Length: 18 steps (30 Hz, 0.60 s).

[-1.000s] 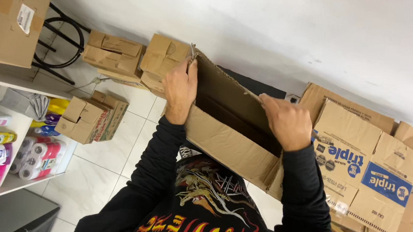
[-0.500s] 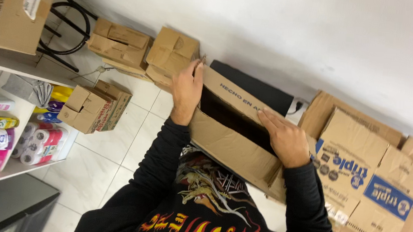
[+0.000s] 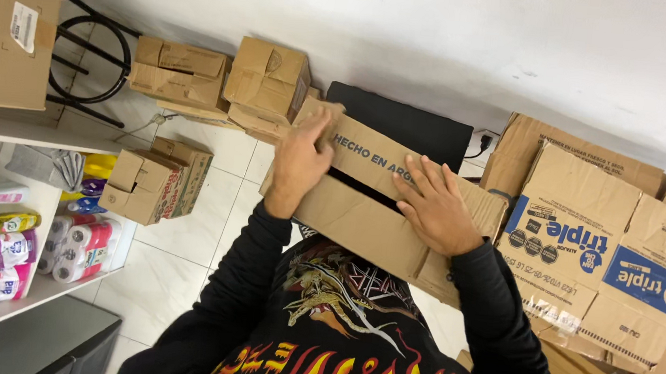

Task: The person folds multiple cardboard boxes of various sizes by hand and stacks them together.

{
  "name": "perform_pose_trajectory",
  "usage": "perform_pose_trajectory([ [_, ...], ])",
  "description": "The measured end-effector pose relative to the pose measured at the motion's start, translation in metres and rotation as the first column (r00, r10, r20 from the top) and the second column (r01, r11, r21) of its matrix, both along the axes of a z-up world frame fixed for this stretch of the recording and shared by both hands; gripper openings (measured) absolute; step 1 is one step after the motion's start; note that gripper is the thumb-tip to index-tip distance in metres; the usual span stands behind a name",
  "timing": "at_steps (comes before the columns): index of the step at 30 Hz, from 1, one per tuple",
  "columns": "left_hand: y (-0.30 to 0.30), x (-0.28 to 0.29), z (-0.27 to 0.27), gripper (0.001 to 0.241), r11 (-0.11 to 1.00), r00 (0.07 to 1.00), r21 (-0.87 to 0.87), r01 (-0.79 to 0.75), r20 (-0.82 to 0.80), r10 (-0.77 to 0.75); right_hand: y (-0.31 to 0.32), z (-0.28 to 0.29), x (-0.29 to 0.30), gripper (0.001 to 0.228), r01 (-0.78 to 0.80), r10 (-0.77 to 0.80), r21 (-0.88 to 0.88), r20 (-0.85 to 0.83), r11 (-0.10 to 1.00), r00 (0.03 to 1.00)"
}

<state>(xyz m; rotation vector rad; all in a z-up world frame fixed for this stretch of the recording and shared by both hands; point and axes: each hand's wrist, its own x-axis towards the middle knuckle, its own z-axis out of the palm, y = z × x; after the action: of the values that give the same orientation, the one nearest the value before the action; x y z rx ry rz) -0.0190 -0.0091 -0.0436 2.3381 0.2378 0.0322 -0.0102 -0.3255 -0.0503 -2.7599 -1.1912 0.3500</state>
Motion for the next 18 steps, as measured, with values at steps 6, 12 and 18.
perform_pose_trajectory([
  [6,0.021,-0.015,-0.014,0.076,0.966,0.984,0.190,0.174,-0.070,-0.163,-0.049,-0.005,0.004,0.058,0.196,-0.195,0.007,-0.024,0.981,0.980],
  [12,0.054,-0.022,0.009,0.125,0.995,0.877,-0.055,-0.087,-0.477,0.051,-0.075,0.032,-0.028,0.078,0.816,-0.755,0.050,-0.352,0.575,0.554],
  [18,0.051,-0.032,0.035,0.112,0.966,0.816,-0.065,-0.249,-0.551,0.174,-0.060,0.046,-0.045,0.077,0.968,-0.666,0.017,-0.722,0.251,0.186],
])
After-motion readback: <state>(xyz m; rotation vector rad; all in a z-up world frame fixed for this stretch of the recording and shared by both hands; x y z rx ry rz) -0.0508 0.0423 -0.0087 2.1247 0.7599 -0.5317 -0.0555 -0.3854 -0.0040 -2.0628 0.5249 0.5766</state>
